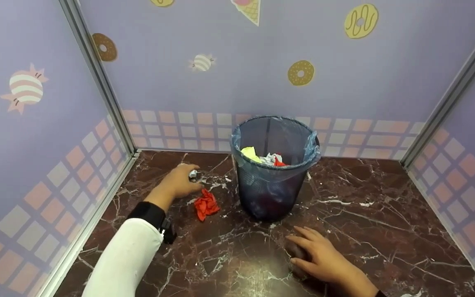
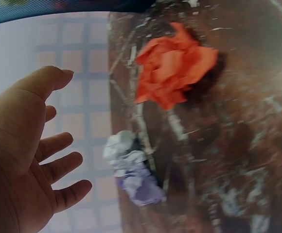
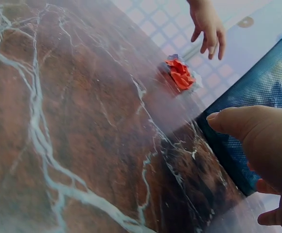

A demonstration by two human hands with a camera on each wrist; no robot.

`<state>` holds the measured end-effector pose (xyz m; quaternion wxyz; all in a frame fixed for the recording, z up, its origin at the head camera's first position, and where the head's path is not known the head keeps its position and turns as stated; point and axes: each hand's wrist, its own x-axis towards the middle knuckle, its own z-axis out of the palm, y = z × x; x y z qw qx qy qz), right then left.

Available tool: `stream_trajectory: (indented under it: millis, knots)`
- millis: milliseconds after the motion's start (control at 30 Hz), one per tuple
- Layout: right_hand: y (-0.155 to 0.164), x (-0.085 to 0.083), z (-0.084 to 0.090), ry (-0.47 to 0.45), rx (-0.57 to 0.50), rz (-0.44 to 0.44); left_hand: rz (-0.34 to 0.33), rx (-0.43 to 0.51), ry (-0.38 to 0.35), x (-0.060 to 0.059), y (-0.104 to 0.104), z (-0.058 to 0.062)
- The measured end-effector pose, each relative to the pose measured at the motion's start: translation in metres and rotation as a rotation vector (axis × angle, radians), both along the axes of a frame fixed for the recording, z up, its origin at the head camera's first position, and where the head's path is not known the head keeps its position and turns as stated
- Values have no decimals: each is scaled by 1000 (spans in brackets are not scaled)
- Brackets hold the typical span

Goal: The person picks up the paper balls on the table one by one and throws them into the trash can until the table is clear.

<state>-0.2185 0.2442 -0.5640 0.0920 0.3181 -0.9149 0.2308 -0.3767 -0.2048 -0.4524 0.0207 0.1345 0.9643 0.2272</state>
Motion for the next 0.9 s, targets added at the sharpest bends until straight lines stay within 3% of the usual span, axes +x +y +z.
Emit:
stream_trajectory:
  millis: [267, 500, 733, 900]
  knots:
    - [-3, 2, -2, -30, 5, 8, -11, -9, -58, 8, 15, -35]
    - [-5, 3, -3, -90, -1, 1, -14, -25, -90, 15, 26, -56]
    - [-4, 3, -5, -62, -10, 10, -12, -93, -69, 17, 30, -68]
    - [-3, 3, -6, -39, -11, 15, -27, -66, -88, 18, 32, -69]
